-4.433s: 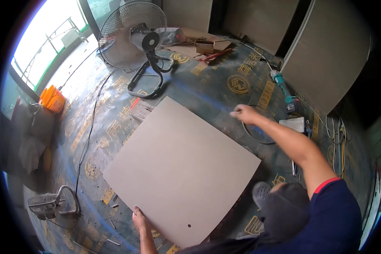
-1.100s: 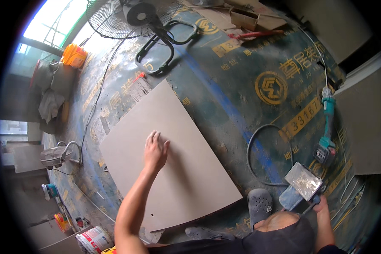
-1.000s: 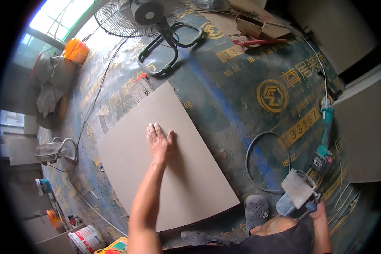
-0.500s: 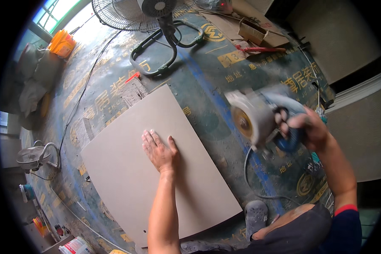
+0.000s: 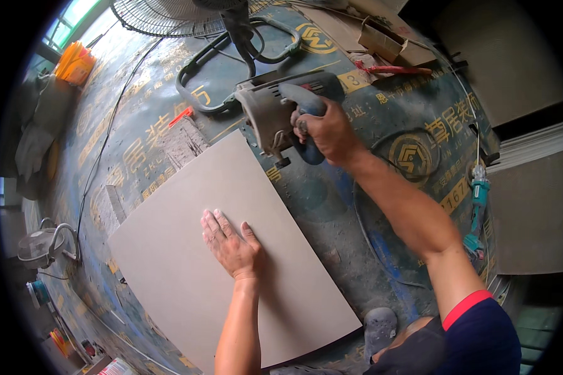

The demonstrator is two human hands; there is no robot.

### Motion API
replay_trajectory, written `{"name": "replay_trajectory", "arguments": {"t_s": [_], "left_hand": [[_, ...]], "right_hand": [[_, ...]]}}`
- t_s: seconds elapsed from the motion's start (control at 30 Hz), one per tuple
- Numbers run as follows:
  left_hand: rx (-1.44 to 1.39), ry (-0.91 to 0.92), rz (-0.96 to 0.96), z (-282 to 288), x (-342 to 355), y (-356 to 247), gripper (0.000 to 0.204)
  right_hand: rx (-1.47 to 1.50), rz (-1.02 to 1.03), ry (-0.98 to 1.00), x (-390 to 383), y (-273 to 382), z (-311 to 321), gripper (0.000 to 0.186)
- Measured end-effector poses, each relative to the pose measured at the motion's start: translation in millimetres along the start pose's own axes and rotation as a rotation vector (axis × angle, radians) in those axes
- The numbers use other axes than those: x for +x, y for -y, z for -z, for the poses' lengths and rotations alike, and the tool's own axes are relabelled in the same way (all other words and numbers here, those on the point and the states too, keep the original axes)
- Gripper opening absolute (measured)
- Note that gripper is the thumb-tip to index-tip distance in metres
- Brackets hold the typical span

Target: The person uses a circular saw to cut a hole in a tile, then flips the tile over and continues cutting with the saw.

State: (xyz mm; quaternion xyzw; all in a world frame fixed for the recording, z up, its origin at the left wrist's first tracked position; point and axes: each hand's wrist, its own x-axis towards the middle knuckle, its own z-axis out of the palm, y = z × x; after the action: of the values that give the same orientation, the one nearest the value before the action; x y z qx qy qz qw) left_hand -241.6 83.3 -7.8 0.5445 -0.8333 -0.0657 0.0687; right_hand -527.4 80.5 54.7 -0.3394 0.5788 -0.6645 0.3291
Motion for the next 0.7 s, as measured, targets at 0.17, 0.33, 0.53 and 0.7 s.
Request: {"name": "replay_trajectory", "arguments": {"t_s": [0.17,0.33,0.53,0.7], "left_hand": [[-0.001,0.005,0.003,-1,0,1,0.065],[0.014,-0.015,-0.023,-5,0,4,0.066],[-0.014,-0.025,-0.016,-4,0,3,0.066],[-0.010,-0.033,-0.014,-4,-1,4,0.066]], "right_hand": [[0.065,-0.101,-0.023,8,-18,-10,0.009],[0.088,-0.155,-0.031,11,-20,-16,0.008],[0.090,-0.114,0.016,15,-16,-19,0.006],[0.097,-0.121,0.006,16,-11,-23,0.006]]}}
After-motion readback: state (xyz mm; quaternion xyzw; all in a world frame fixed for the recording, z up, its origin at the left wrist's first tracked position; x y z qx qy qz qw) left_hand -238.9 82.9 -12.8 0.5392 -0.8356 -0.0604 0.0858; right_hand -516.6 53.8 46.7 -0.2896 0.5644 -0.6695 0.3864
